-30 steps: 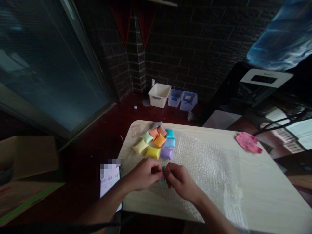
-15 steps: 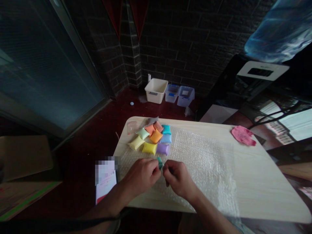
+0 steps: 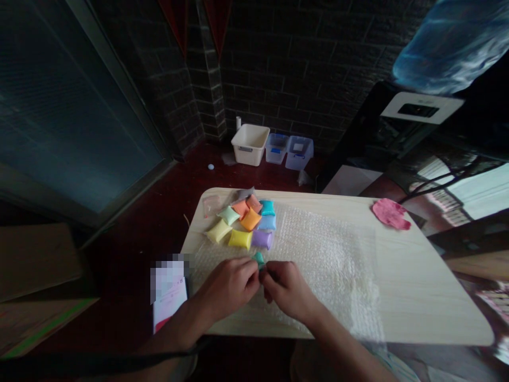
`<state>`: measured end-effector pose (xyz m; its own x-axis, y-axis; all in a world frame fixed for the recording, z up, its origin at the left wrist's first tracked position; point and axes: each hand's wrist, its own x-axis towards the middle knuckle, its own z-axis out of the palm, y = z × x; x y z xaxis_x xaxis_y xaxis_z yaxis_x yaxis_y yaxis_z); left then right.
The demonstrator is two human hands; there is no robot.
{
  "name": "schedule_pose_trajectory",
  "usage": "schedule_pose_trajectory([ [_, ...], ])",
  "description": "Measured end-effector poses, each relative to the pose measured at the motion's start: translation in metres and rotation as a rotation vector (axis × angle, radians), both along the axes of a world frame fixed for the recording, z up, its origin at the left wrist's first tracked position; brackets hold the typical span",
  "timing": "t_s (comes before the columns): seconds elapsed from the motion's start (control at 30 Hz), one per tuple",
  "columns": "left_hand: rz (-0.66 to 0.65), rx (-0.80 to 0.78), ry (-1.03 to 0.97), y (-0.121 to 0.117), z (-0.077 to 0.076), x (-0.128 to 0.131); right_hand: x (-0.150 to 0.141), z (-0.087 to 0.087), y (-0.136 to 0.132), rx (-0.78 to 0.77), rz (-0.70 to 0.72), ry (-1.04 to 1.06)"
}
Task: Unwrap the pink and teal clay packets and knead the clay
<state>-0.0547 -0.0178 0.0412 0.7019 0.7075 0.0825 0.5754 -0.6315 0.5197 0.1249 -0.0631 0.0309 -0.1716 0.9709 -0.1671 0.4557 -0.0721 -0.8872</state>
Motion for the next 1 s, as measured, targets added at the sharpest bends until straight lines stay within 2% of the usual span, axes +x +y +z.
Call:
schedule_pose_trajectory([
  [0.03, 0.007, 0.018, 0.006, 0.0, -0.001, 0.0, 0.0, -0.001, 0.0, -0.016, -0.013, 0.01],
  [0.1, 0.04, 0.077, 0.034, 0.0, -0.002, -0.001, 0.0, -0.002, 0.001, 0.048, -0.025, -0.071],
  [0.23, 0.067, 0.19, 0.095, 0.003, -0.001, -0.002, -0.003, -0.003, 0.003, 0.292, 0.0, -0.449],
  [0.3, 0.056, 0.211, 0.098, 0.003, 0.001, -0.001, -0.004, -0.004, 0.003, 0.328, -0.015, -0.567],
  [0.37, 0.041, 0.196, 0.084, 0.002, 0.005, -0.002, -0.002, -0.004, 0.003, 0.332, -0.05, -0.601],
  [0.5, -0.001, 0.118, -0.045, 0.007, 0.015, -0.011, 0.012, 0.0, 0.003, 0.355, 0.003, -0.405],
  [0.6, 0.021, 0.163, -0.158, 0.014, 0.016, -0.02, 0.024, 0.006, 0.004, 0.332, 0.057, -0.206],
  [0.77, -0.167, 0.154, -0.097, 0.013, 0.006, -0.017, 0.03, 0.016, 0.005, 0.2, 0.182, 0.008],
  [1.0, -0.163, 0.105, -0.008, 0.005, 0.003, -0.01, 0.03, 0.021, 0.004, 0.181, 0.192, 0.047],
])
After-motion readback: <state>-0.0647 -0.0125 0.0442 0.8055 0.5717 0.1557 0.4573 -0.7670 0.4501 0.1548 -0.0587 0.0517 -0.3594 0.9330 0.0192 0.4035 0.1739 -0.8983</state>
